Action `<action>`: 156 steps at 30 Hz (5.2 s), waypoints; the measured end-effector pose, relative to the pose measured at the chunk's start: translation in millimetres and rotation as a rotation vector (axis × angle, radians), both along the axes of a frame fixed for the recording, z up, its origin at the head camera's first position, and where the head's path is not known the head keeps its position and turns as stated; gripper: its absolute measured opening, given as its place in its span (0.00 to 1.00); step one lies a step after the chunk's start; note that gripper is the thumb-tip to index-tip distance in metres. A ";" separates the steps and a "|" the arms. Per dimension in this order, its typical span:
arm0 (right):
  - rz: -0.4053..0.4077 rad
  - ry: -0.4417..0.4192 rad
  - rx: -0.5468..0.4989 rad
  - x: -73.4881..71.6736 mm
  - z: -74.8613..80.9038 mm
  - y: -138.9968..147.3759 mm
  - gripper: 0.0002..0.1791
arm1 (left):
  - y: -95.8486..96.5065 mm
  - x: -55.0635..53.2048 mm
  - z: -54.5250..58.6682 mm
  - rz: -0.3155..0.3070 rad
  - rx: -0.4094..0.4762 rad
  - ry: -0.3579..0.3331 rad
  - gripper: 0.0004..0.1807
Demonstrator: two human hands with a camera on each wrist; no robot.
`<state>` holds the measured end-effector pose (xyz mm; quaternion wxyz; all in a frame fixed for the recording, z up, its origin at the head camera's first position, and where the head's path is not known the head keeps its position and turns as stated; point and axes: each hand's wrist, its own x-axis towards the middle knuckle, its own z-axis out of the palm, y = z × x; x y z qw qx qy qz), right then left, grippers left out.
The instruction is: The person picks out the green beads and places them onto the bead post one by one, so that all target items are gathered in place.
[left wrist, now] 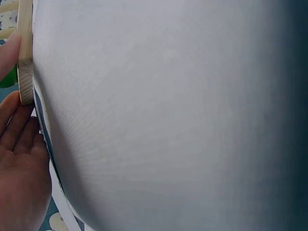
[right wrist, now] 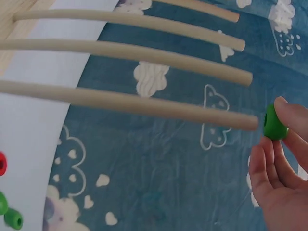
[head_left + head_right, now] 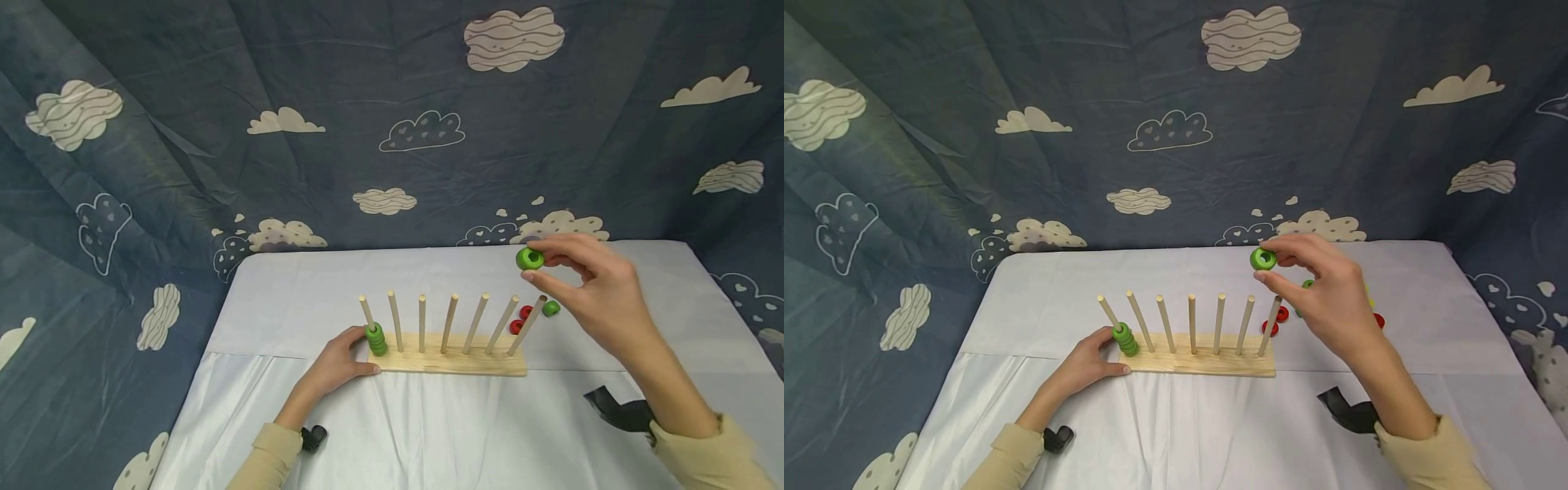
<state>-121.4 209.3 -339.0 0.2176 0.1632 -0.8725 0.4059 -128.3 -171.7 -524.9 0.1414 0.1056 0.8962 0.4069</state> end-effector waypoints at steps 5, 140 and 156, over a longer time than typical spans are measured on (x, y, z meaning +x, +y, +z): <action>0.045 0.010 0.014 0.0 5.9 -9.9 0.32 | -0.1 0.1 0.1 0.000 -0.004 0.000 0.41; 0.641 -0.156 0.157 -24.3 15.8 -149.6 0.18 | -2.2 -2.4 -1.9 -0.014 0.019 0.012 0.38; 0.712 -0.113 0.022 14.5 -10.7 -127.8 0.20 | -1.4 -0.3 -0.2 0.005 0.004 0.002 0.39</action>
